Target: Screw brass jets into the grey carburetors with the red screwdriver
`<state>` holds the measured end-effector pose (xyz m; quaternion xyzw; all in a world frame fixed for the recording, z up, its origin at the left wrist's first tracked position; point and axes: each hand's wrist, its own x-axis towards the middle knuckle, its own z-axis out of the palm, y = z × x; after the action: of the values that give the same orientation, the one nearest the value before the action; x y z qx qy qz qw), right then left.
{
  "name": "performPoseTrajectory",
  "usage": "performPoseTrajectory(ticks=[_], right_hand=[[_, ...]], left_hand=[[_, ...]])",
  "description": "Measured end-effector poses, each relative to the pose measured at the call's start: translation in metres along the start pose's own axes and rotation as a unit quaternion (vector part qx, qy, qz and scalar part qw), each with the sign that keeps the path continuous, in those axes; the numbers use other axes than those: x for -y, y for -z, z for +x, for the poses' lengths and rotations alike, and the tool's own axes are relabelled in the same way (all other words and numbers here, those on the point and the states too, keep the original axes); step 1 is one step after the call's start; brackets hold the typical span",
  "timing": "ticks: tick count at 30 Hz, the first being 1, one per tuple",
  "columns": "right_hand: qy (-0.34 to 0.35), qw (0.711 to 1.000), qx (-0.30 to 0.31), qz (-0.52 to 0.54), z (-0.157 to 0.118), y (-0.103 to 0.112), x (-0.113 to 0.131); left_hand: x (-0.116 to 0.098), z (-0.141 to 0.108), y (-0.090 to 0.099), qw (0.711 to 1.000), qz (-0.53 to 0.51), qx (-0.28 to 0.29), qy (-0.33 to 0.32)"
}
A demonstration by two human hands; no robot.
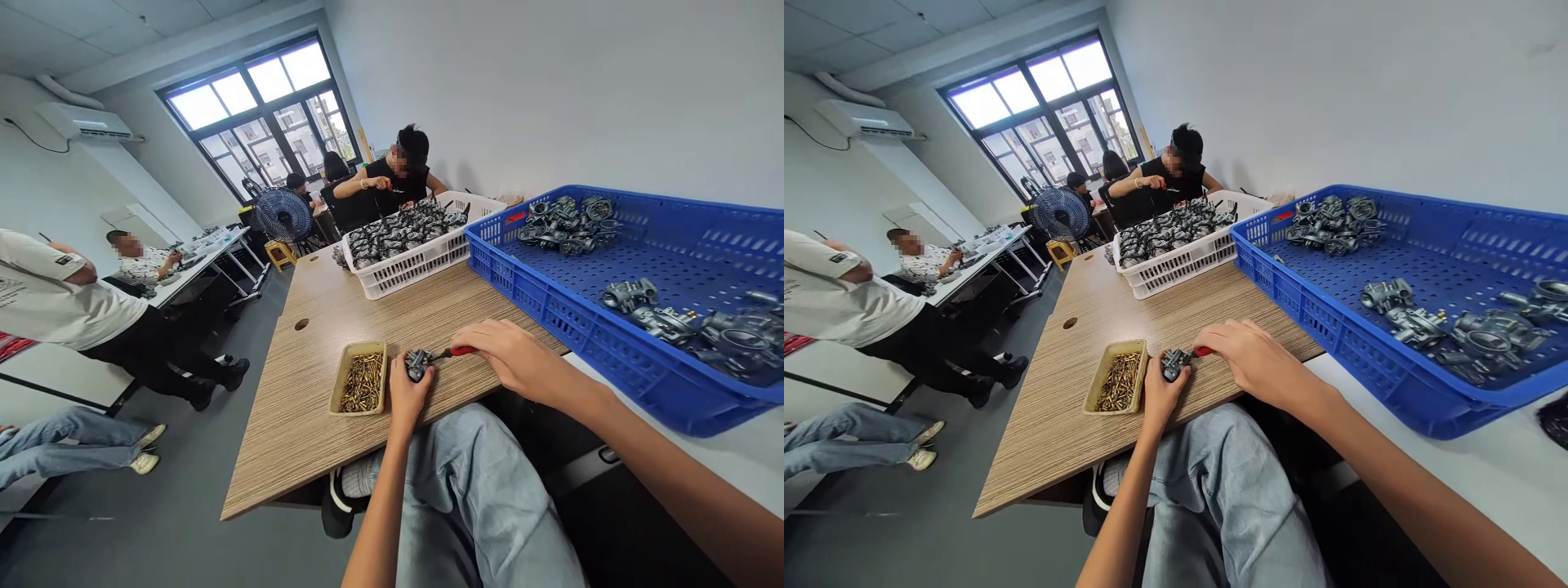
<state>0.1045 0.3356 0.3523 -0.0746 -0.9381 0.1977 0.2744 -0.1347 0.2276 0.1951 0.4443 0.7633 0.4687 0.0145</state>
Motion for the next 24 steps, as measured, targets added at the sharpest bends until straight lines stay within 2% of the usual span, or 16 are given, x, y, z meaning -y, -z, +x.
performPoseTrajectory(ticks=[10, 16, 24], right_hand=[[-0.020, 1.000, -0.006, -0.019, 0.019, 0.016, 0.019], [-0.018, 1.000, 0.012, -0.011, 0.015, 0.019, 0.015], [-0.010, 0.999, 0.019, 0.028, 0.017, 0.010, 0.008]], left_hand=[[0.001, 0.000, 0.000, 1.000, -0.004, -0.002, -0.010], [0.002, 0.000, -0.001, 1.000, -0.006, -0.001, -0.008], [-0.003, 0.000, 0.001, 1.000, 0.012, 0.003, -0.003]])
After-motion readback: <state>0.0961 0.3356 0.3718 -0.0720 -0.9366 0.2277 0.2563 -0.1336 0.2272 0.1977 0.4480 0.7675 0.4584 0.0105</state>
